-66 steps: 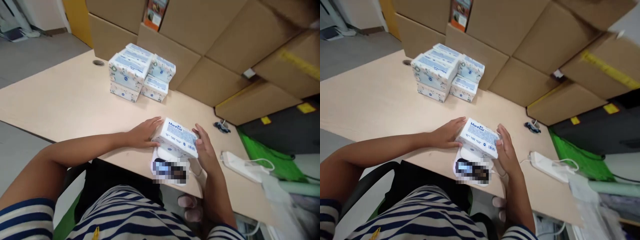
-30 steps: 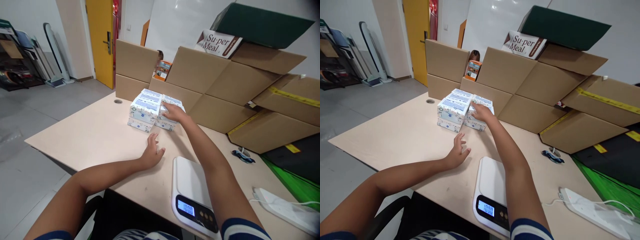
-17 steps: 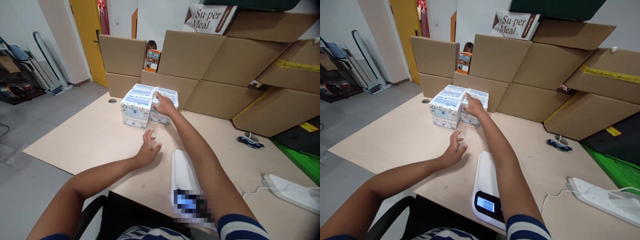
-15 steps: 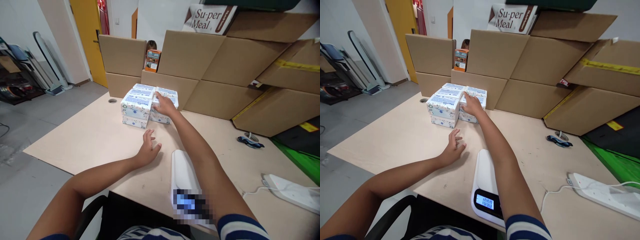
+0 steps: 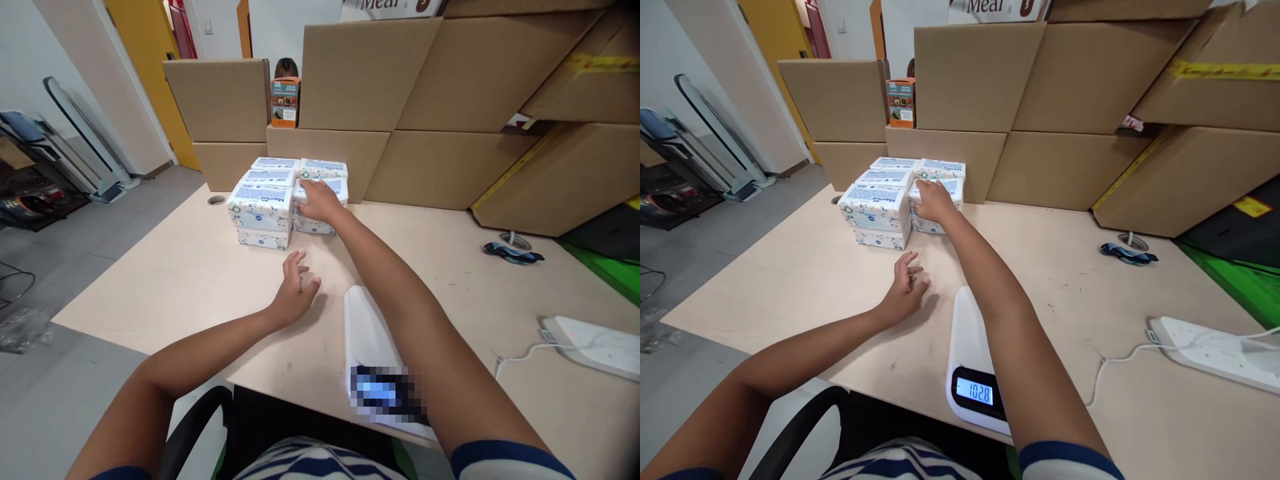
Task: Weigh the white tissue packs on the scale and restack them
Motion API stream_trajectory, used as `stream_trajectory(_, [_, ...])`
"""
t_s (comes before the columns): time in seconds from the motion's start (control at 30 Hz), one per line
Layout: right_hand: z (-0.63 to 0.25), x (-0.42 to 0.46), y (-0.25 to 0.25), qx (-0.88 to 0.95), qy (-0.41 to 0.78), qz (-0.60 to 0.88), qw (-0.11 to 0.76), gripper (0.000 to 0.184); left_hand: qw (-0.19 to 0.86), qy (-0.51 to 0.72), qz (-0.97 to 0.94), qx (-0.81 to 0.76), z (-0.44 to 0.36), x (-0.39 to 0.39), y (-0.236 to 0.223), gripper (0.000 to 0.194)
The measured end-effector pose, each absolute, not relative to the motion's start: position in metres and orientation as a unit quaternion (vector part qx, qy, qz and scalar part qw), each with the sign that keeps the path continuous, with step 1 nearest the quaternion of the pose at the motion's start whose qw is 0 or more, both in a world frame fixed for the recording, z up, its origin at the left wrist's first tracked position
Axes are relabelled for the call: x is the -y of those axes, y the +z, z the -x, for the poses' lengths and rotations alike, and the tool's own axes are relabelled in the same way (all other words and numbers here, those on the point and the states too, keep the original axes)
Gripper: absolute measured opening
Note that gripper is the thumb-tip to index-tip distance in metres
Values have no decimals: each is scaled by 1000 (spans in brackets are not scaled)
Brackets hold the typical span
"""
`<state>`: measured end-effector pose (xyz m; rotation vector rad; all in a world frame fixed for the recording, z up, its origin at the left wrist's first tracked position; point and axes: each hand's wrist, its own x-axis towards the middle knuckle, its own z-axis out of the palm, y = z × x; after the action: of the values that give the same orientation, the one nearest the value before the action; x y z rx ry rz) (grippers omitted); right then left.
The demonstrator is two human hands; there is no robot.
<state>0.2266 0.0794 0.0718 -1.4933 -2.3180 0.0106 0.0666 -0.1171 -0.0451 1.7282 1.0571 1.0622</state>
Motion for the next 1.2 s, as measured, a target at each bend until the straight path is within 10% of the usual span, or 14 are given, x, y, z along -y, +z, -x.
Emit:
stream_trajectory(0.33, [-233, -91, 72, 829, 16, 544, 131, 116, 402, 415, -708, -406, -69, 115, -43, 56])
stream_trajectory(1.2, [-245, -69, 102, 781, -27, 610, 132, 114, 402, 462, -675, -411, -69, 109, -38, 25])
